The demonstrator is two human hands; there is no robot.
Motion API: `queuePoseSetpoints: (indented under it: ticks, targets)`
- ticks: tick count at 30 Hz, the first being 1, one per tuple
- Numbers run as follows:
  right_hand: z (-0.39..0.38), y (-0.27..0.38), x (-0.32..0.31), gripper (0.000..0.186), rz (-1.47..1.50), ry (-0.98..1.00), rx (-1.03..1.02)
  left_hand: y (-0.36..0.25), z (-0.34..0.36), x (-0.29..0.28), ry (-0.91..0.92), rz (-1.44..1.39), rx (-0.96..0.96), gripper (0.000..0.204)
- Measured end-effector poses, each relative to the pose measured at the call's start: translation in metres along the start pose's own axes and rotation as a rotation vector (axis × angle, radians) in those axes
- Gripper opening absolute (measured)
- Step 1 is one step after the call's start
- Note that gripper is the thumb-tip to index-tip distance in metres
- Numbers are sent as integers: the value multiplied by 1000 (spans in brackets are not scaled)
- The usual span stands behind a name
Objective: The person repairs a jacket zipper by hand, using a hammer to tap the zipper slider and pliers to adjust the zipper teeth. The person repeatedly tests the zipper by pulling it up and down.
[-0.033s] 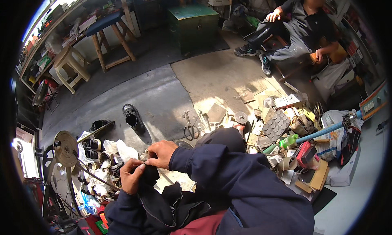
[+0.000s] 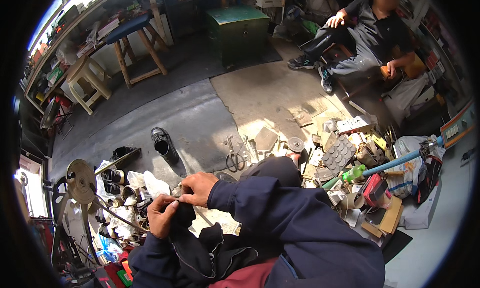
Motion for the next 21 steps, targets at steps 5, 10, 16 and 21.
queuePoseSetpoints:
  ticks: [5,10,16,21]
  targets:
    - [3,5,3,34,-95,-28,-51,3,-3,-3,-17,-3,-9,11]
    - [3,1,6,35,-55,48,15,7,-4,-4,-30,-4,-40,14]
    - [0,-4,12,32,63,103,75,8,-7,-2,8,-19,-82,17]
    - [-4,-9,12,30,88,114,127,5,-6,1,-3,39,-79,17]
Point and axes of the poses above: each hand's wrist, its own z-axis towards the middle knuckle, its own x-axis out of the palm, y = z × x, the point moved 6 cm from there along z, towards the middle knuckle, and after that the axes turned 11 degrees about -z, right-handed, at the moved point
